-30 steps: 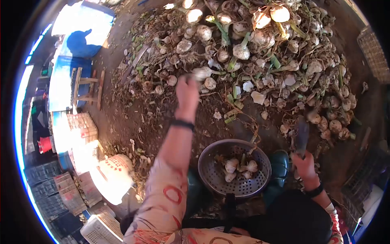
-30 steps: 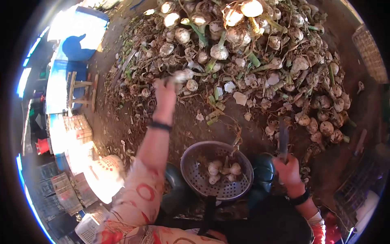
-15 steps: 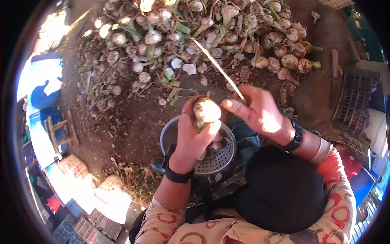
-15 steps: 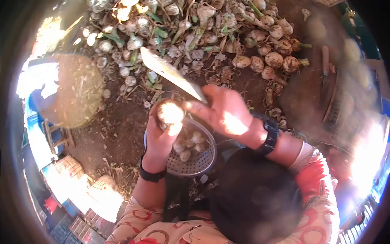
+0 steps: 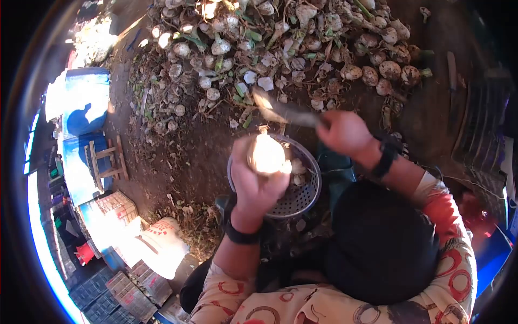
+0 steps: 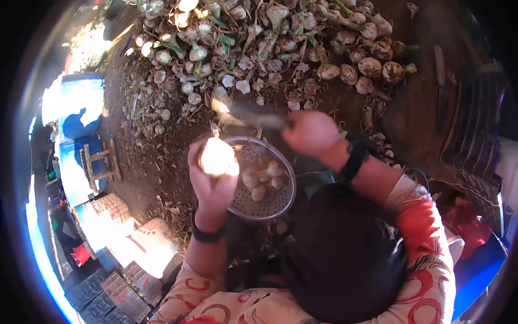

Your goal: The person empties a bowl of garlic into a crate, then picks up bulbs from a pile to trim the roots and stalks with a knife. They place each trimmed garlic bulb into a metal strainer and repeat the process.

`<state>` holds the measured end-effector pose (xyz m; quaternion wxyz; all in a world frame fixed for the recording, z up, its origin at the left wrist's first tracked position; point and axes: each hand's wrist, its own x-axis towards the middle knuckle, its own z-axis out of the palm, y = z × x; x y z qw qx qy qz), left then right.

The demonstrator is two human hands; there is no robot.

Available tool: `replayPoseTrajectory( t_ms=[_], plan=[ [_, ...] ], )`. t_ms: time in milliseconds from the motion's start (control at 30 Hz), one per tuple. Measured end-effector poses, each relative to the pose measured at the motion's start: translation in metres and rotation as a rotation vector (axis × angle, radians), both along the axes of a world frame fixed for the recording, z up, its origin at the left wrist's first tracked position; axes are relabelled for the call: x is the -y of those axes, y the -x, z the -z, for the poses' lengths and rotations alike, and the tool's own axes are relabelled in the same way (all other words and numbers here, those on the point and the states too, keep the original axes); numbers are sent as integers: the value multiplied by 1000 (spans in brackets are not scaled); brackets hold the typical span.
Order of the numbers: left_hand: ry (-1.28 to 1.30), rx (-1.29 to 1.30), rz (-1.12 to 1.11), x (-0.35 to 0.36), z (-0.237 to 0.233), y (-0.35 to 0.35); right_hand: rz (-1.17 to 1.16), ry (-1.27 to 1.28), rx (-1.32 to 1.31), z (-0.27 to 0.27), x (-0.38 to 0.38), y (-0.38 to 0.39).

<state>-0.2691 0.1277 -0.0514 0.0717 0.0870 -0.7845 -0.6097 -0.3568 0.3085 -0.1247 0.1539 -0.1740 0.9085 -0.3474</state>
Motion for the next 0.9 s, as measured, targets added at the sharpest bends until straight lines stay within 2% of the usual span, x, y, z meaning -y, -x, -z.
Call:
replayPoseTrajectory(
  t_ms=[33, 67, 100, 133, 167, 200, 267, 300, 333, 400, 467, 500, 533, 567, 600, 633, 667, 700, 733, 767, 833, 867, 900],
  plan=[
    [230, -149, 118, -1, -5, 1, 14, 1, -5, 5, -10, 1],
    [36, -173, 122, -1, -2, 3, 121, 29, 57, 4, -20, 1],
    [-97, -87, 82, 0, 5, 13, 225, 62, 116, 6, -22, 6],
    [-235, 27, 51, 0, 10, 18, 231, 57, 138, 8, -23, 1],
    [-231, 65, 25, 5, 6, 22, 170, 139, 138, -13, -15, 2],
    [6, -26, 53, 13, 16, 25, 107, 226, 110, -29, -9, 13],
    [157, -91, -70, 7, 3, 37, 131, 281, 130, -44, -8, 26],
    [-74, -117, -119, 2, 2, 43, 58, 376, 164, -54, -8, 35],
    [5, -136, -80, 12, 9, 43, -20, 470, 197, -65, -6, 45],
    [-365, -154, -38, -5, -4, 52, -225, 557, 189, -71, 4, 47],
    [-524, -11, -171, -9, -10, 51, -48, 392, 234, -19, 9, 36],
    [-477, 8, -37, 0, -9, 46, -41, 147, 575, 16, 0, 38],
    [-420, 10, 89, 13, -3, 41, -68, -8, 342, 45, -15, 19],
    [-389, 174, 174, 24, 5, 37, -71, 194, -250, 68, -18, 5],
    [-364, 360, 253, 34, 18, 30, 49, 172, 38, 58, -14, 10],
    [-54, 523, 558, 62, 39, 33, 177, 123, 367, 36, -16, 6],
    [-168, 664, 450, 74, 43, 40, 166, 123, 411, 24, -17, 12],
    [232, 563, 213, 108, 78, 35, 205, 71, 470, 21, -16, 40],
    [157, 653, -295, 112, 64, 69, 251, 13, 523, 20, -14, 55],
    [290, 412, -448, 153, 98, 85, 248, 6, 534, 19, -10, 50],
    [558, 449, -419, 191, 123, 120, 297, 209, 532, 16, -2, 55],
    [548, 439, -425, 198, 141, 134, 292, 203, 519, 13, 3, 56],
    [791, 562, -315, 202, 157, 142, 277, 190, 505, 12, 7, 52]
  ],
)
